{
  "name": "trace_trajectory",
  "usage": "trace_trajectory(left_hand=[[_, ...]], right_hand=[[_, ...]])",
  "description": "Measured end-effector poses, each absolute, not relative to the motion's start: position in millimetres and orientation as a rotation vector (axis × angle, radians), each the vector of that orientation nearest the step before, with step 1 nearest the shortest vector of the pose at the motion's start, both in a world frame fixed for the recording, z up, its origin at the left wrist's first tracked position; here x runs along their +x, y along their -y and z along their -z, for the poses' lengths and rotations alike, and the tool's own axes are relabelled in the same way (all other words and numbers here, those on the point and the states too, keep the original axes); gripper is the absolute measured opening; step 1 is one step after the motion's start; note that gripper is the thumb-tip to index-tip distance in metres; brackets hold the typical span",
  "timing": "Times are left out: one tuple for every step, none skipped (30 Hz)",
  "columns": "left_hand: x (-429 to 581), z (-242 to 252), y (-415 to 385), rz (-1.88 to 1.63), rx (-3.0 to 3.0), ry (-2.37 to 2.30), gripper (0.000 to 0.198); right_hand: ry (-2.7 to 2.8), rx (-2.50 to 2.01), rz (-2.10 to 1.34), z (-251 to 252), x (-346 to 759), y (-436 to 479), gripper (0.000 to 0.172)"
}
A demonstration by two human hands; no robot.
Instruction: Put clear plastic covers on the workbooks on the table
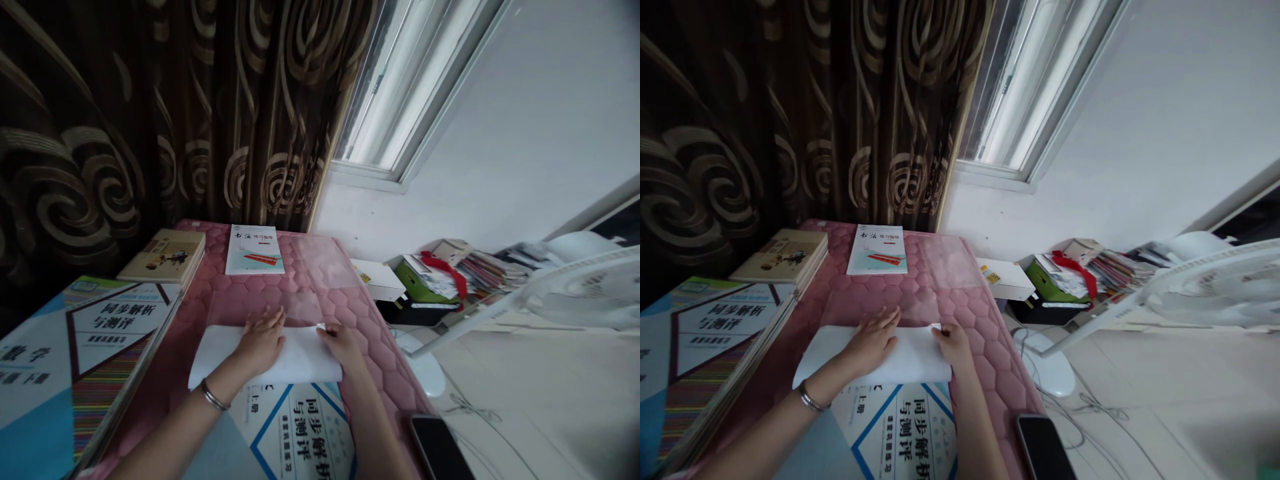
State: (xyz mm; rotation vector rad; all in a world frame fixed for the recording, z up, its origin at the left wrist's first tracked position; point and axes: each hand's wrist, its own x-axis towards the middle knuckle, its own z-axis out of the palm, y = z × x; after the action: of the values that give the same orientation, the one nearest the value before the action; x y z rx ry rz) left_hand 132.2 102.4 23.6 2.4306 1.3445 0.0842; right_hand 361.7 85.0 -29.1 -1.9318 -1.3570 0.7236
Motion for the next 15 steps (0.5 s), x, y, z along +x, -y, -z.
trace_trajectory(left_hand=[[131,-25,-102,-0.097,2.437,-1.335,0.058],[130,-27,-101,-0.112,2.445,-1.324,0.058],[129,-28,-100,-0.122,2.454,-1.314,0.057],[128,-30,-99,-0.128,2.462,-1.307,0.057],[127,-31,-99,-0.128,2.467,-1.304,0.057],[126,-32,-98,-0.124,2.471,-1.305,0.057],[125,-34,-97,-0.116,2.473,-1.309,0.056],[125,-35,-96,-0.11,2.474,-1.316,0.056],[124,-36,-95,-0.109,2.474,-1.322,0.056],[124,-36,-94,-0.112,2.474,-1.329,0.056],[123,-37,-94,-0.119,2.475,-1.336,0.056],[123,-37,-93,-0.129,2.477,-1.341,0.056],[123,-37,-92,-0.138,2.48,-1.345,0.055],[123,-37,-92,-0.143,2.483,-1.346,0.055],[123,-37,-92,-0.144,2.486,-1.347,0.055]], right_hand=[[1.361,-1.924,-0.726,28,362,-85,0.025],[1.367,-1.922,-0.72,26,363,-85,0.027],[1.373,-1.924,-0.709,25,364,-85,0.029],[1.373,-1.929,-0.693,24,364,-85,0.031],[1.371,-1.934,-0.681,23,365,-85,0.032],[1.368,-1.937,-0.67,23,365,-85,0.033],[1.368,-1.933,-0.659,22,364,-86,0.034],[1.367,-1.926,-0.643,22,364,-86,0.035],[1.366,-1.919,-0.624,23,362,-87,0.037],[1.365,-1.913,-0.602,23,361,-87,0.038],[1.361,-1.905,-0.58,23,360,-88,0.038],[1.354,-1.894,-0.566,23,358,-88,0.039],[1.345,-1.881,-0.57,23,357,-88,0.038],[1.328,-1.866,-0.595,23,357,-88,0.037],[1.309,-1.846,-0.635,22,356,-88,0.036]])
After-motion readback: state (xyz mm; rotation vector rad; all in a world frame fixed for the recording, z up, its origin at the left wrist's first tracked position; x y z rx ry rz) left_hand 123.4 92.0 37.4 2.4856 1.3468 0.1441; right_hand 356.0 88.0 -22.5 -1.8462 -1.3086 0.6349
